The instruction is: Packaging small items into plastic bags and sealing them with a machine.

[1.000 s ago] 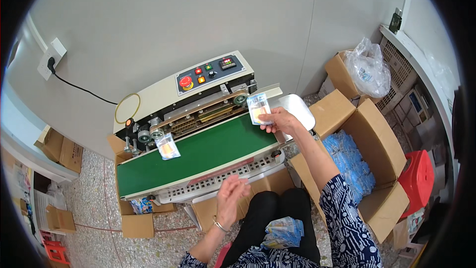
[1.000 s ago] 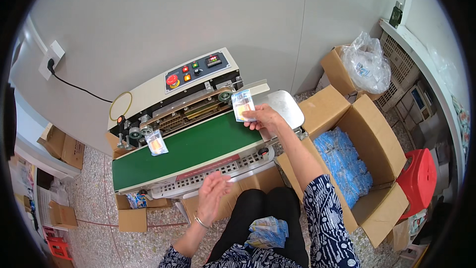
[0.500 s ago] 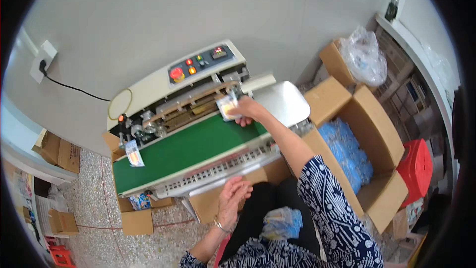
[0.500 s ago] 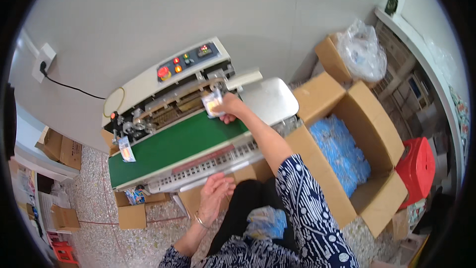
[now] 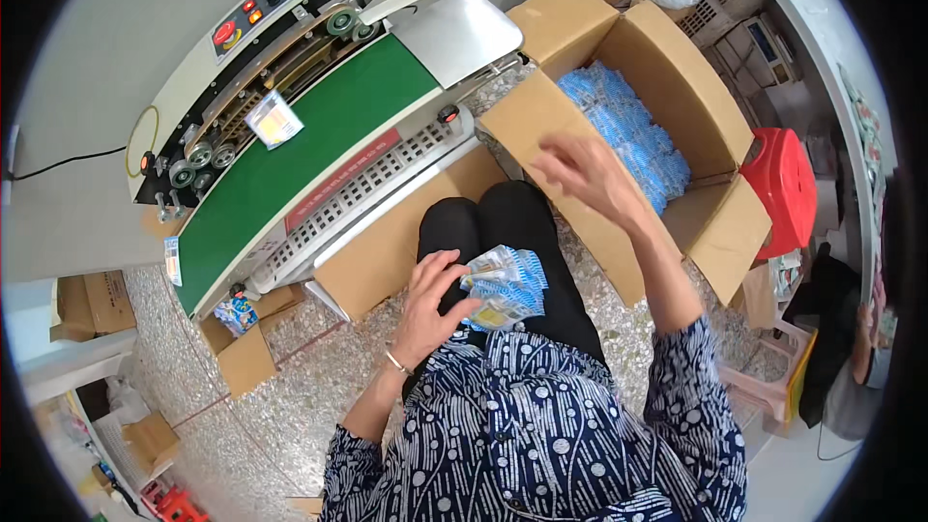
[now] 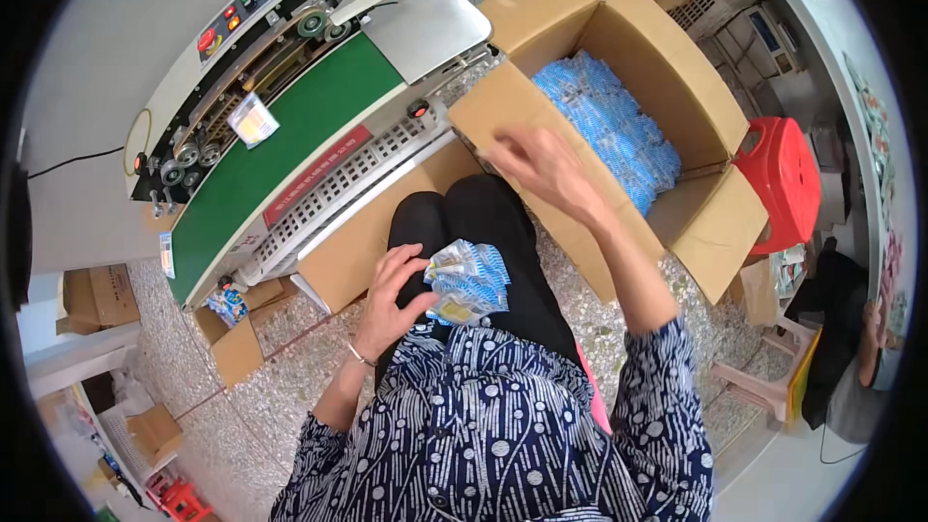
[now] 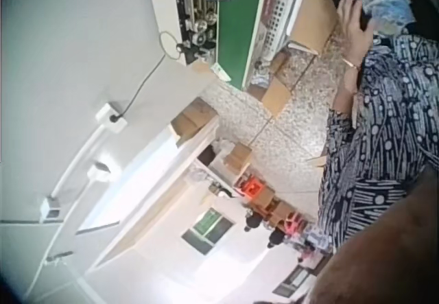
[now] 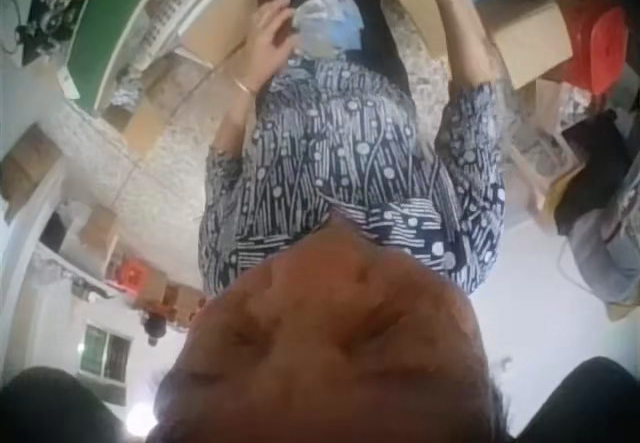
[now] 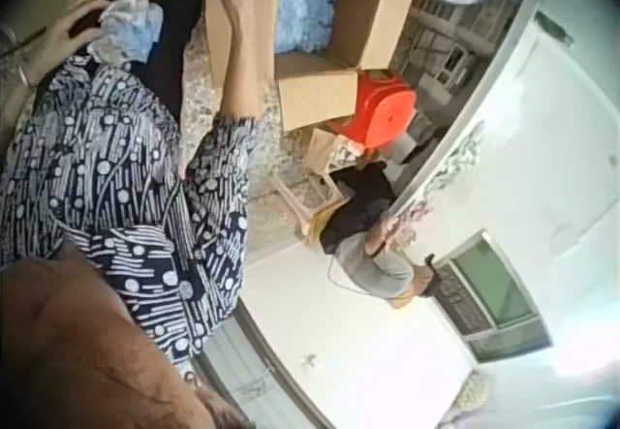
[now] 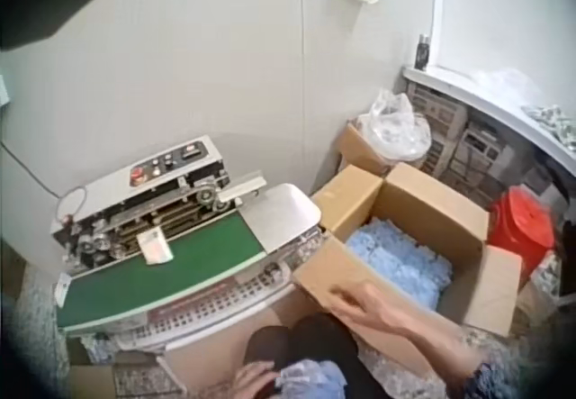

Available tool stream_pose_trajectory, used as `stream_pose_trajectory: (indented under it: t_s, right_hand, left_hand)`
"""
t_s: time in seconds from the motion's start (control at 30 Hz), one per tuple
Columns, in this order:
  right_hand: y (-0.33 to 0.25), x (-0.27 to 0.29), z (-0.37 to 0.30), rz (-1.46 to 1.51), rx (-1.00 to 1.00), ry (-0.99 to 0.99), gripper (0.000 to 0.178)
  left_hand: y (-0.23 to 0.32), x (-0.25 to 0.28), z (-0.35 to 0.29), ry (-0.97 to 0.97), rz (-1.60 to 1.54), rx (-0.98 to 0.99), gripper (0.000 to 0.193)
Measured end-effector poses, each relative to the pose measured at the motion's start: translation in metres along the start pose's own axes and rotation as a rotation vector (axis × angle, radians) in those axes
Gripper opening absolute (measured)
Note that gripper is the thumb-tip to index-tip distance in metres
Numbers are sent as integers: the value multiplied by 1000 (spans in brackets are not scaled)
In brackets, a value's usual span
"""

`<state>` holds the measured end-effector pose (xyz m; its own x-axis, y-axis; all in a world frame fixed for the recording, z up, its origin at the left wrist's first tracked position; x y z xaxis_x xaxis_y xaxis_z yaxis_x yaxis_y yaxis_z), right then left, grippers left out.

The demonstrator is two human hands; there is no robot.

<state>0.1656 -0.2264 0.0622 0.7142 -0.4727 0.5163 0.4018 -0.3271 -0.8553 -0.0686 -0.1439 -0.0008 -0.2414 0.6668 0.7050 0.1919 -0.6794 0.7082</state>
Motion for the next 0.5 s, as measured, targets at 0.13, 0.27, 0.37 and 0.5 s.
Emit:
stream_pose_trajectory:
  t_s: [0.13,0.27,0.37,0.5]
  right_hand:
    - [43,0,-81,184,-199,77,26]
    - [48,-4,-124,189,-244,109,27]
    - [40,-7,-138,268,-278,113,28]
    - [29,-8,-145,284,-249,115,33]
  left_hand:
    - [26,-8,-16,-6,147,-72,53]
    - [29,-17,-32,85,177,-54,45]
    - [43,-22,-43,125,201,-107,36]
    - [52,-27,-46,143,98,-144,34]
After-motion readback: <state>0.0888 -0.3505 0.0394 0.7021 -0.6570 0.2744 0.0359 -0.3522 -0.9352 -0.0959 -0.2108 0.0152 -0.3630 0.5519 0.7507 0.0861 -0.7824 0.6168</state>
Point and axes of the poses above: each hand's wrist, its own z-axis towards the middle knuckle, its own x-axis out of the back of the hand, y = z × x, the point moved 8 cm from there along z, towards the middle knuckle, and after that the axes turned 10 degrees about z, right-handed, at the moved point
